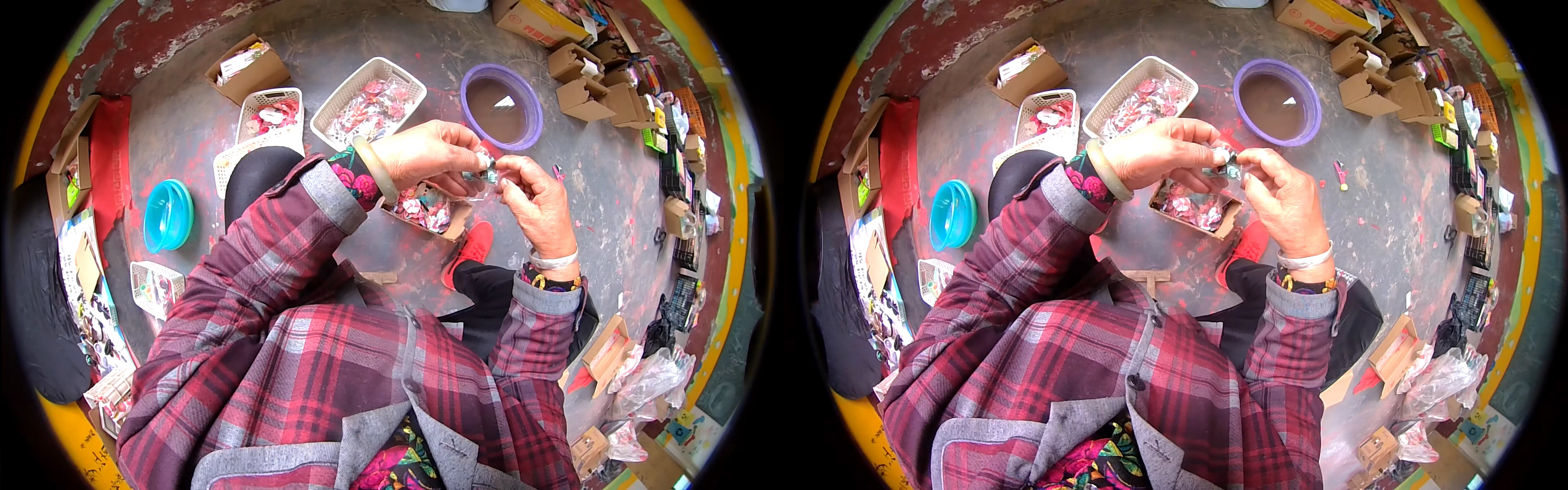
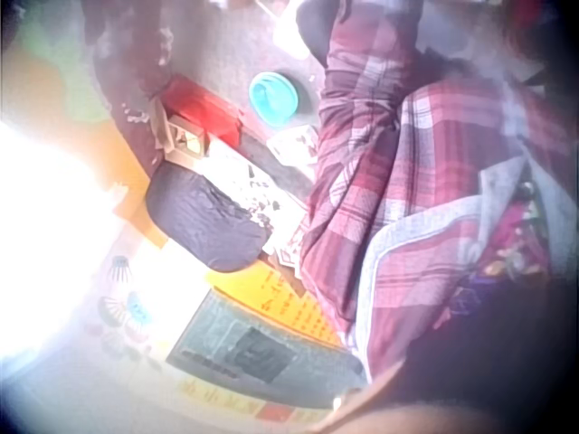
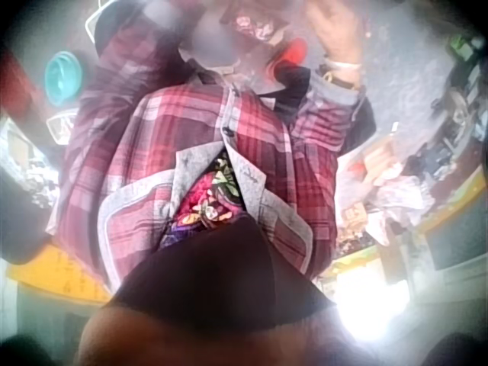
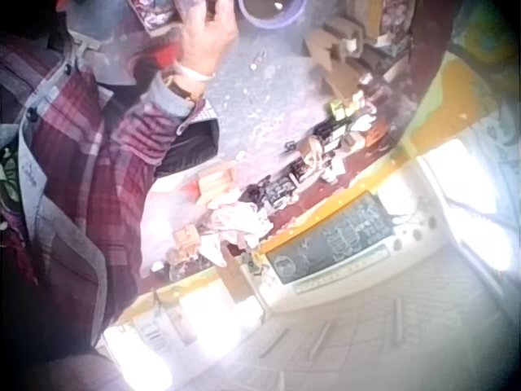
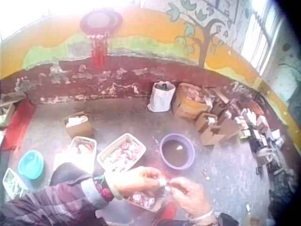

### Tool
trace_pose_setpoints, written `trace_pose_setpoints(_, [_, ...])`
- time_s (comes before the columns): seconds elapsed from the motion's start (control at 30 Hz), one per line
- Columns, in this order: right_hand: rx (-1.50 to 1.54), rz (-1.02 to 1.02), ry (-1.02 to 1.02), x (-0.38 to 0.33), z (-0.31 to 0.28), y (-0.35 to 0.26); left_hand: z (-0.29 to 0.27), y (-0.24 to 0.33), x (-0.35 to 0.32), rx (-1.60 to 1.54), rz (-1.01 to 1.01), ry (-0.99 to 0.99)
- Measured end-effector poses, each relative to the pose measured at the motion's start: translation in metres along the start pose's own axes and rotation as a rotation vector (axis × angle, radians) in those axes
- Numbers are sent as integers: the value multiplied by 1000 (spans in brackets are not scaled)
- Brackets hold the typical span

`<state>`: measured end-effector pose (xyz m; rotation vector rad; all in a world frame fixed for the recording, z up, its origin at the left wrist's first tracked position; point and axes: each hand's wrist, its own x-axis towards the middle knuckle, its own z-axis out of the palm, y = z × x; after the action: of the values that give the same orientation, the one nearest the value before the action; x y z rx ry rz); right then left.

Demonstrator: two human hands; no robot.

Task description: The person sits on the floor and wraps small decorative items with clear plastic film. They pick items from a white basket, wrap them by hand, and place the wrapped items into a cardboard box.

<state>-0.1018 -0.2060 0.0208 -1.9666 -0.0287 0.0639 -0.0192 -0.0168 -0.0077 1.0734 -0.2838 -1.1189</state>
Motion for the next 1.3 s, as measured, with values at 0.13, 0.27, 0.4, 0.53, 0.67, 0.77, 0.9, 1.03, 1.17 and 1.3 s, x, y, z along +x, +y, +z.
trace_pose_setpoints(0.13, [74,113,107,4,2,-5,3,1,-1,6,10,-4])
trace_pose_setpoints(0.27, [90,264,180,5,7,-6,5,0,-1,26,27,20])
trace_pose_setpoints(0.4, [102,272,185,5,8,-6,8,0,1,134,28,74])
trace_pose_setpoints(0.53, [146,249,117,4,1,-1,9,-3,3,234,61,90])
trace_pose_setpoints(0.67, [177,274,62,5,-1,-1,11,-1,1,353,75,109])
trace_pose_setpoints(0.77, [195,278,34,4,-1,-4,7,-6,5,415,64,99])
trace_pose_setpoints(0.9, [227,265,-5,4,-1,-3,8,-3,4,416,40,92])
trace_pose_setpoints(1.03, [230,281,-12,6,-1,0,9,-4,4,452,31,94])
trace_pose_setpoints(1.17, [128,281,54,6,-3,0,17,11,-6,400,-24,50])
trace_pose_setpoints(1.3, [78,251,88,6,-2,-3,12,4,-3,282,24,54])
